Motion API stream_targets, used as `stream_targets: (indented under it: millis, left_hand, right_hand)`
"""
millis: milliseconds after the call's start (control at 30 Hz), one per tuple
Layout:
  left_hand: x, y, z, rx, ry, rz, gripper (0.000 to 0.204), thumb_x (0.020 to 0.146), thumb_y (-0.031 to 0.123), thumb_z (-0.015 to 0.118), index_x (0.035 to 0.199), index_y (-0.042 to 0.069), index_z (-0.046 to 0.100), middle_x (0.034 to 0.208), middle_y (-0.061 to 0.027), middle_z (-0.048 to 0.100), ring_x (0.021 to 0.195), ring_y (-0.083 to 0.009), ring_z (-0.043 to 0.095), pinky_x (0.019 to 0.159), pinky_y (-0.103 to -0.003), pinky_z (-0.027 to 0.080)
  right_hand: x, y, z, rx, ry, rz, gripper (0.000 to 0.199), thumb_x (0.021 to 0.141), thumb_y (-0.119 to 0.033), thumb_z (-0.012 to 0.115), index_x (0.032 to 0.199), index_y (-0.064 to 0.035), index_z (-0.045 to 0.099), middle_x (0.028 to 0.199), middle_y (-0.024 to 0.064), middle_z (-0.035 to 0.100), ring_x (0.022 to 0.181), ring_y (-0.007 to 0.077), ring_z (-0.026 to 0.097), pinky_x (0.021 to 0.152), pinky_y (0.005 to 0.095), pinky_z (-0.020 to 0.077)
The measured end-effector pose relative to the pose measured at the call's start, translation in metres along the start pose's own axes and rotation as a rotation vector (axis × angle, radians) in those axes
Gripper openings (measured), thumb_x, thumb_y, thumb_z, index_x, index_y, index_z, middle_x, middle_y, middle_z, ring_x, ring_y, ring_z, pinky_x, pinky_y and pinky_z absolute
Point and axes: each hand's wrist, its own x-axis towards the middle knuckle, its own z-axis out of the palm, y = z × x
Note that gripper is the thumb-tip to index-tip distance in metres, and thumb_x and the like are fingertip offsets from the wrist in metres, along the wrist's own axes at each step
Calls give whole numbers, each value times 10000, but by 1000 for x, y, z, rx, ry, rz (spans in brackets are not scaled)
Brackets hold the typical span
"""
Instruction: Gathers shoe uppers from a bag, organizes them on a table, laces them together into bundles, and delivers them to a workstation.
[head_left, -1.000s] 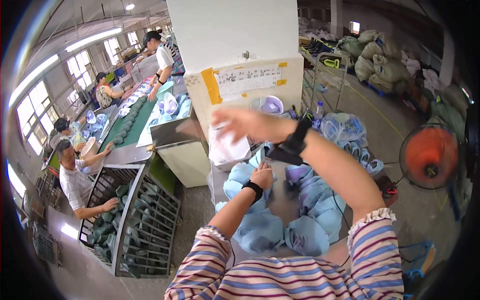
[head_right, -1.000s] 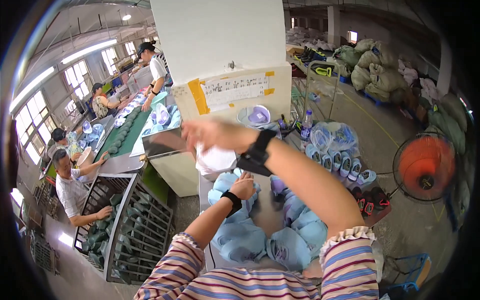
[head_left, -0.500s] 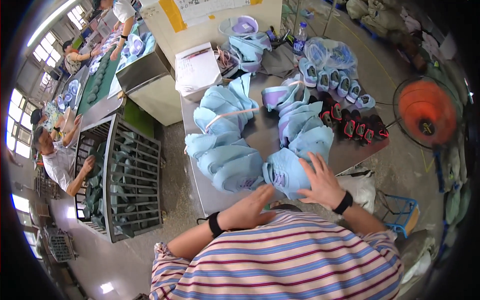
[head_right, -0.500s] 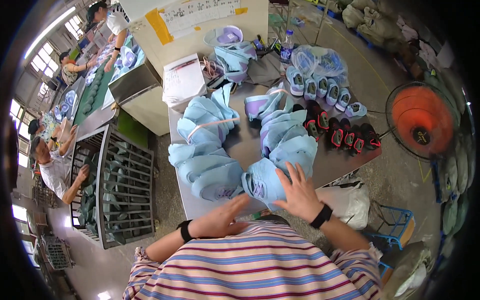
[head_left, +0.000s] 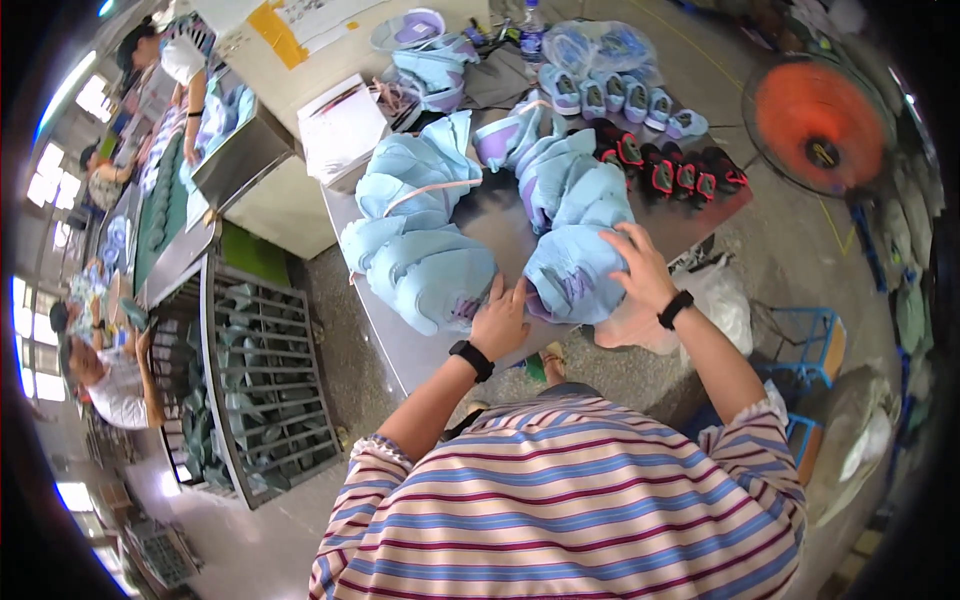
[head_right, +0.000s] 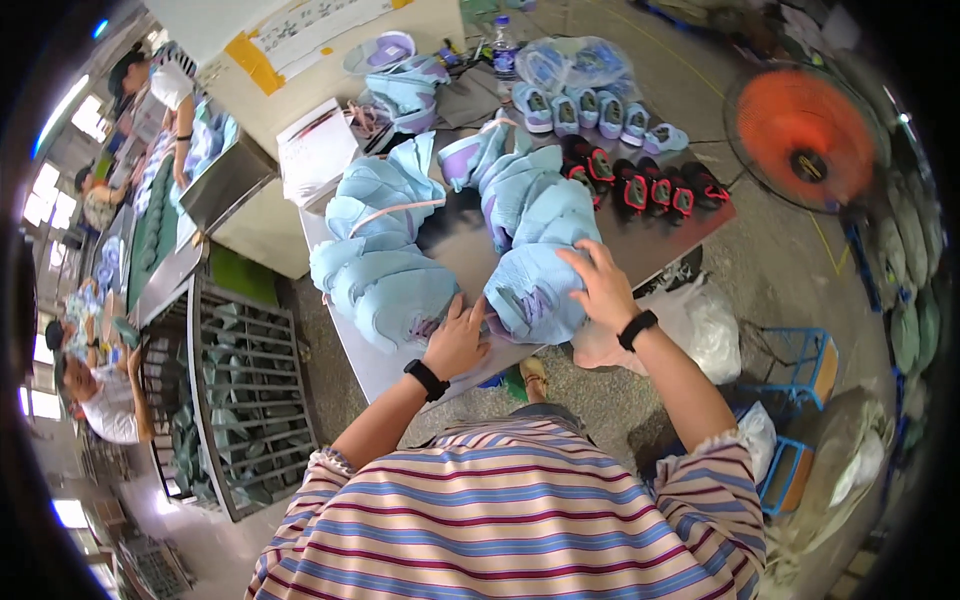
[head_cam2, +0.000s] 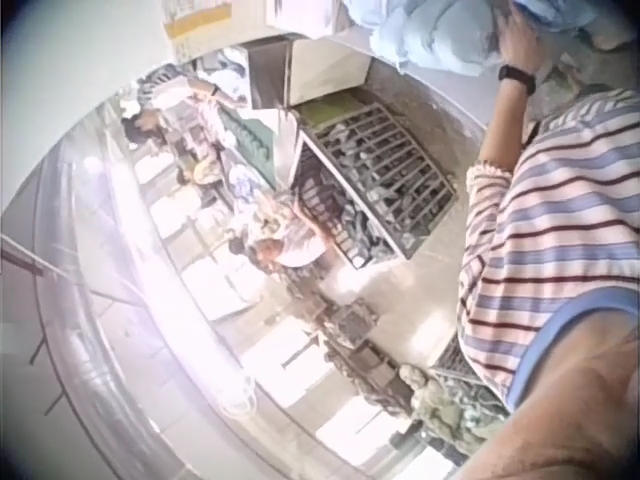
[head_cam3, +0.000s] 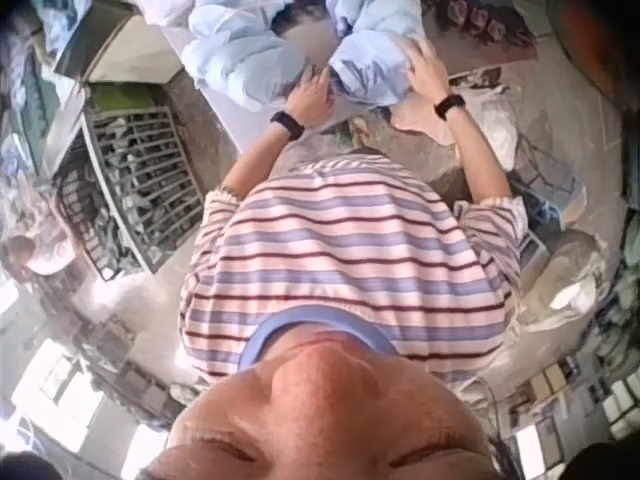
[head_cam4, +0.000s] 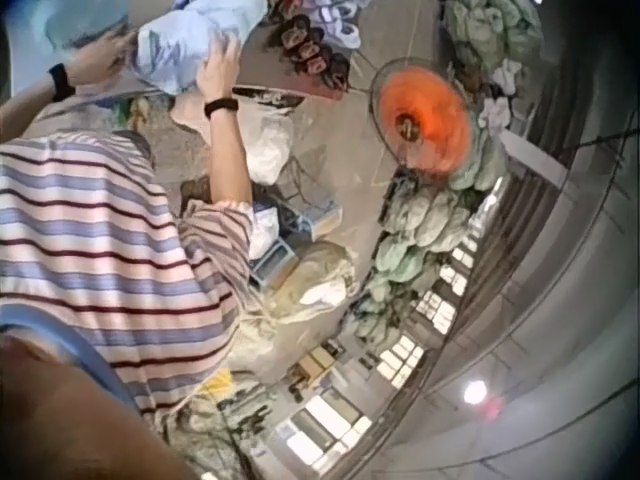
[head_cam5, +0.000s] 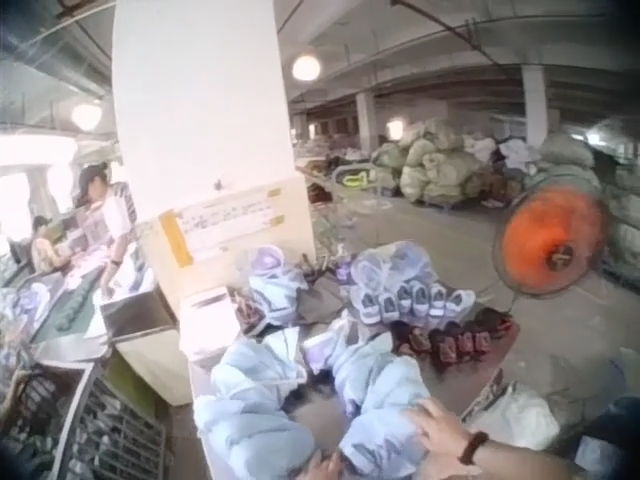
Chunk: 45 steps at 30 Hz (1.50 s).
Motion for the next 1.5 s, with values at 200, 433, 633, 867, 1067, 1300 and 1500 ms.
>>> stream_targets:
  millis: [200,433,633,867,1067,1300,1500]
  left_hand:
    - [-8,-41,-12,-358,-37,203,223,693,154,614,538,32,508,662,-79,603,694,-225,593,576,-333,438]
    - [-42,-41,-37,-1663,624,-97,106,796,94,558,738,12,523,1070,-128,586,935,-215,560,760,-298,453]
    - [-81,-33,-58,-335,645,279,126,751,149,584,770,32,542,1187,-184,503,1090,-307,486,862,-368,416]
    - [-48,3,-48,-25,367,256,212,731,227,600,797,33,544,847,-138,582,668,-303,580,648,-398,475]
    - [1,-13,58,-189,126,-135,234,807,235,540,840,3,538,855,-213,598,779,-345,607,622,-442,486]
    - [14,-7,-8,-44,-16,2,273,846,260,469,728,32,564,691,-165,615,703,-371,604,616,-457,475]
    - [-84,-29,-96,-1161,81,239,202,934,196,400,895,10,469,1279,-139,454,1093,-212,480,885,-315,385]
  right_hand:
    - [-1,4,21,-225,55,-25,552,600,28,642,1099,-189,552,1058,66,488,1002,271,468,792,353,447]
    - [-12,-19,41,-506,177,-52,448,657,15,529,1042,-206,589,997,53,504,946,258,477,761,345,438]
    - [-10,-17,46,-573,203,0,377,696,-29,508,1012,-214,595,997,44,510,945,251,478,752,360,418]
    - [-10,-21,55,-422,289,97,445,651,30,512,1012,-214,602,1039,46,511,989,257,467,798,378,391]
    - [-19,-51,75,-335,445,267,506,658,41,520,1076,-236,592,1234,81,417,1151,307,364,914,457,294]
    - [-44,-109,104,-212,262,260,520,650,-198,693,1143,-274,548,1424,99,169,1276,439,117,865,667,249]
    - [-50,-84,111,-444,23,287,649,617,-266,732,1209,-275,466,1447,51,127,1313,395,48,852,707,240]
